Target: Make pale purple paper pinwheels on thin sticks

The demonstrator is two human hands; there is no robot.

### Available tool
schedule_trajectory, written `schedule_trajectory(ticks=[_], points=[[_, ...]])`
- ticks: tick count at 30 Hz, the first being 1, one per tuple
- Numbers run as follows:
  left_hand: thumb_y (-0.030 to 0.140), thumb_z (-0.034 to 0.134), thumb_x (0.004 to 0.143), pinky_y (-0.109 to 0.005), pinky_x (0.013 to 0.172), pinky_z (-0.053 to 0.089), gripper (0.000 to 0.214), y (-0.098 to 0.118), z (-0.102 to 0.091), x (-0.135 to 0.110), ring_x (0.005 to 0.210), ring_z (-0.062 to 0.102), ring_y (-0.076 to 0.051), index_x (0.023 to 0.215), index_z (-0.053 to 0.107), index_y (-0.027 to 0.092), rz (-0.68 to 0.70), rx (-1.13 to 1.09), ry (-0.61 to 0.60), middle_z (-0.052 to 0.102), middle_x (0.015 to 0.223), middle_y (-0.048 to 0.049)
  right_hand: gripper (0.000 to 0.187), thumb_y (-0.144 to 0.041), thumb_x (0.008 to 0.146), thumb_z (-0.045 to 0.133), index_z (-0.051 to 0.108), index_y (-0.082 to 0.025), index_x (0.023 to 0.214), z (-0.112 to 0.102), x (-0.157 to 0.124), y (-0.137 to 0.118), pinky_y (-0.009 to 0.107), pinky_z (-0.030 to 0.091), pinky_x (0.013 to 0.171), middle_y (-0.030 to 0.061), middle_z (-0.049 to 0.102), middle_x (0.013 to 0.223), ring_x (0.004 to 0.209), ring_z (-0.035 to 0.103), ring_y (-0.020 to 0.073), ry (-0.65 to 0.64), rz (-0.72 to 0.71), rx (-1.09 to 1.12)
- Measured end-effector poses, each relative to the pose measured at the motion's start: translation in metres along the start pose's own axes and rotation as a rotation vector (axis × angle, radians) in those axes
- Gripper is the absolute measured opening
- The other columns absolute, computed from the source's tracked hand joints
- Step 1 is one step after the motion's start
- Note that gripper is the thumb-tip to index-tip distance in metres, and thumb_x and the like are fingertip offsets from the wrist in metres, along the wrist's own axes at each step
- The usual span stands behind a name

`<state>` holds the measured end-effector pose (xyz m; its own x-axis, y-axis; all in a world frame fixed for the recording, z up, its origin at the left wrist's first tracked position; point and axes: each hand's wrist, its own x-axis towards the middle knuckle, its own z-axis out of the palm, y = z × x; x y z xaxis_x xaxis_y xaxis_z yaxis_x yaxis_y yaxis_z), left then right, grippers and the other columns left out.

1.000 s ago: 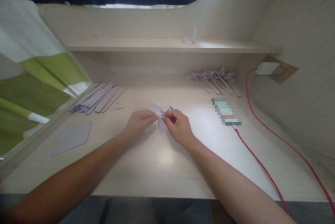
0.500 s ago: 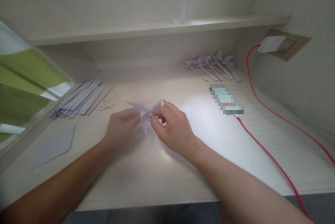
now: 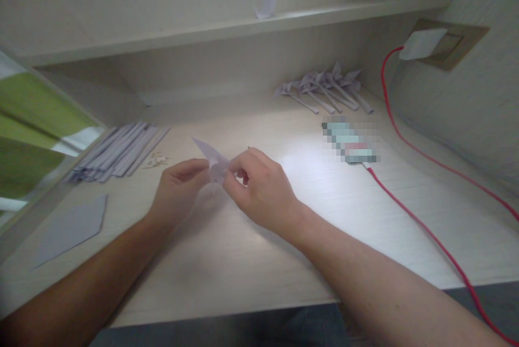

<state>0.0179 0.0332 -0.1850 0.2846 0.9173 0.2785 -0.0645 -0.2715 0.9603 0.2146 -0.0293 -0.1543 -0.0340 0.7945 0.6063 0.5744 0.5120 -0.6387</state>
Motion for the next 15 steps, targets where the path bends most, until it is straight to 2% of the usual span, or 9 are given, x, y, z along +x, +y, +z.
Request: schedule_trajectory(ticks=[5,15], points=[[0.038,0.091,0.080,-0.033,0.082,0.065,0.021,0.0010,0.0015,0.0001,0.087,0.080,-0.024,0.094,0.088,0.022,-0.039,0.022,0.014,0.085,0.098,-0.0084,0.013,-0.016,0.091,0.071,0.065,-0.021,0.081,0.0007,0.0002,0.0000,0.030,0.048,0.069,0.0010,0.066,0.080,0.074,0.061,0.0161,-0.001,0.001,-0.015],[0.034,0.090,0.081,-0.033,0.081,0.065,0.019,-0.0011,0.0006,-0.0003,0.085,0.080,-0.024,0.094,0.088,0.022,-0.087,0.018,0.033,0.085,0.093,-0.0076,0.014,-0.014,0.091,0.070,0.064,-0.020,0.079,0.0009,0.0004,0.0001,0.031,0.048,0.068,0.0011,0.065,0.079,0.073,0.060,0.0157,0.002,-0.017,-0.028]])
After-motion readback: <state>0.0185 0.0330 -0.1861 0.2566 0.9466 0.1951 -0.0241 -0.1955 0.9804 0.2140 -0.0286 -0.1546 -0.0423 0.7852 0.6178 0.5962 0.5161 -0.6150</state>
